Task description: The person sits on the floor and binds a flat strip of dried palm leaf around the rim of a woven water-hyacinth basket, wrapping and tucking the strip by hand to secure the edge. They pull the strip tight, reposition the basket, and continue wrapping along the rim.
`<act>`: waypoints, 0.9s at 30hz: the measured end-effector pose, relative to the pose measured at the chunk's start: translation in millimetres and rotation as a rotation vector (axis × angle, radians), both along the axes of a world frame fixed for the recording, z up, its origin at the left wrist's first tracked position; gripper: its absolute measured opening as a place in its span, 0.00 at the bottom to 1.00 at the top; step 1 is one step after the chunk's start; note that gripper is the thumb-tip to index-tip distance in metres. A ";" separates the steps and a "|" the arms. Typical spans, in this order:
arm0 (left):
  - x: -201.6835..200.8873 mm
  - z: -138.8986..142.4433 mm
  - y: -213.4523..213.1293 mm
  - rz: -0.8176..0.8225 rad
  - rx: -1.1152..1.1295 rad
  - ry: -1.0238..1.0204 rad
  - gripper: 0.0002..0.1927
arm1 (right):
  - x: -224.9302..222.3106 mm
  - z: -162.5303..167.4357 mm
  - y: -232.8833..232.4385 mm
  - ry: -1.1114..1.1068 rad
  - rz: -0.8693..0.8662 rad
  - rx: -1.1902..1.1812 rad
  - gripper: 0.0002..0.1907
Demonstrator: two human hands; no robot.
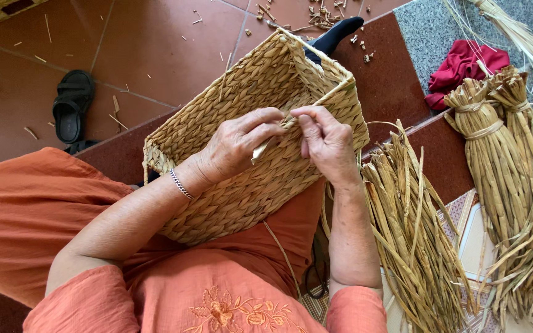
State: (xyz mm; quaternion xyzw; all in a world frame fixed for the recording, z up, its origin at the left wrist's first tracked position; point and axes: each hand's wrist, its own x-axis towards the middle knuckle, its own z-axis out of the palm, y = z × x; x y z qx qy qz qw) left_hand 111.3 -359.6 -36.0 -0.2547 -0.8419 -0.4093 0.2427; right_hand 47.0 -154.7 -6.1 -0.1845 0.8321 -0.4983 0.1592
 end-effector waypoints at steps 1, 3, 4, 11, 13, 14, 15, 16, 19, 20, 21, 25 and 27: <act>-1.0 2.4 -1.2 -0.007 -0.009 0.028 0.17 | -0.2 0.9 1.9 0.028 0.012 0.015 0.08; -3.9 7.3 -1.2 -0.055 -0.191 0.156 0.17 | -0.6 2.5 6.2 0.032 0.008 0.042 0.09; -4.8 9.5 -0.2 -0.081 -0.279 0.222 0.17 | 0.4 2.9 7.4 0.009 -0.005 0.056 0.09; -5.3 -3.3 9.6 -0.035 -0.154 -0.042 0.09 | 3.2 1.6 9.1 0.033 0.008 0.055 0.09; -4.2 -14.7 14.0 0.055 0.131 -0.255 0.06 | 4.4 2.8 10.0 0.035 0.017 0.050 0.09; -5.8 -21.2 16.0 0.067 0.325 -0.445 0.05 | 4.7 3.4 10.5 0.035 0.022 0.049 0.09; -8.1 -27.6 17.7 0.078 0.522 -0.636 0.04 | 4.9 4.7 11.1 0.040 0.029 0.052 0.10; -10.4 -33.4 18.7 0.090 0.720 -0.825 0.03 | 4.6 6.0 11.7 0.045 0.039 0.054 0.10; -13.5 -44.7 15.3 -0.021 1.144 -1.006 0.08 | 2.7 7.5 9.6 0.057 0.036 0.089 0.12; -14.9 -46.4 13.7 -0.010 1.202 -1.070 0.10 | 3.0 7.4 8.5 0.060 0.025 0.108 0.13; -17.2 -46.7 11.1 0.000 1.258 -1.132 0.11 | 2.9 6.7 6.8 0.085 0.025 0.131 0.13; -22.3 -38.6 3.3 0.065 1.218 -1.108 0.22 | 6.9 2.3 1.4 0.124 -0.012 0.188 0.15; -20.8 -32.2 0.6 0.268 0.750 -0.879 0.38 | 9.1 0.4 1.1 0.123 -0.023 0.188 0.15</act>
